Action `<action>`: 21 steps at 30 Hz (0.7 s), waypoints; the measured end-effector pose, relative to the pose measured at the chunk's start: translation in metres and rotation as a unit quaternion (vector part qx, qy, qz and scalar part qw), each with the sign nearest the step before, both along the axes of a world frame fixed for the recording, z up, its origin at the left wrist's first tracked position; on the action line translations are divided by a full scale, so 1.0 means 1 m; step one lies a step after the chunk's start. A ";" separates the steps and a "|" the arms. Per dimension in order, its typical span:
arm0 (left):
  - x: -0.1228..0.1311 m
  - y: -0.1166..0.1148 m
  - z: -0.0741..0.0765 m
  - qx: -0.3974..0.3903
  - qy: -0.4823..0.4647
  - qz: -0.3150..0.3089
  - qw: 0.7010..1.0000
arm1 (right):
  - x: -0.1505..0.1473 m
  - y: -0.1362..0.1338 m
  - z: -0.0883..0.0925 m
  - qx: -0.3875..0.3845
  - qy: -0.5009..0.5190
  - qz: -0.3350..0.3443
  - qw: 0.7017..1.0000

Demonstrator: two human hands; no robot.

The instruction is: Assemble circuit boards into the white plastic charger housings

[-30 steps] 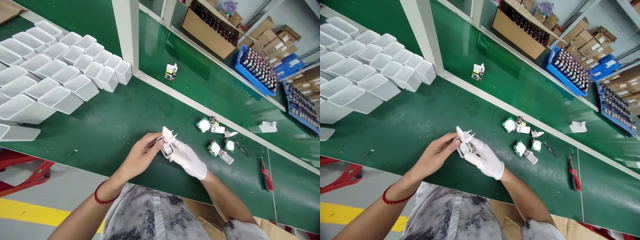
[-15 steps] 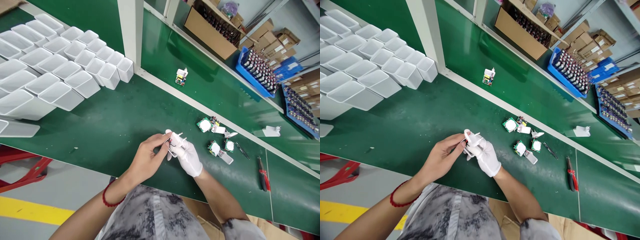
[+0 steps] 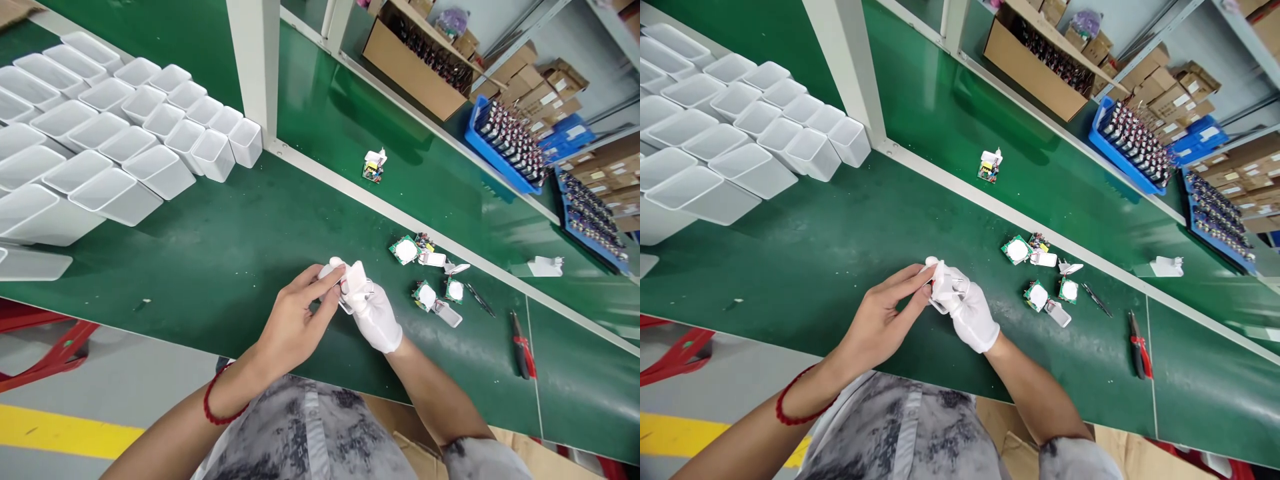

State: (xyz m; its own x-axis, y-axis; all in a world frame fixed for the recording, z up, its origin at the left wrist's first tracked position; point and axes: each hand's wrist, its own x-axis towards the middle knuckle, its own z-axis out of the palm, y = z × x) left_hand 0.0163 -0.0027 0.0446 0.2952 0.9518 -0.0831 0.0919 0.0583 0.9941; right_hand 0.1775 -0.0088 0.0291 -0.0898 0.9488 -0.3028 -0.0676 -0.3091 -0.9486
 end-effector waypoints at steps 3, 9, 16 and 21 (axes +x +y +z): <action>0.001 -0.001 0.000 -0.001 0.004 0.010 1.000 | -0.004 0.000 -0.001 -0.006 0.024 -0.023 0.999; -0.001 0.009 -0.003 -0.028 -0.011 0.012 0.999 | 0.002 0.002 0.004 -0.053 0.060 0.006 0.997; 0.001 0.012 0.001 -0.023 0.000 0.009 1.000 | 0.001 -0.004 0.003 -0.014 0.073 0.008 0.997; 0.002 0.010 0.004 -0.027 0.010 -0.012 1.000 | 0.008 -0.004 -0.002 -0.020 0.060 0.028 0.998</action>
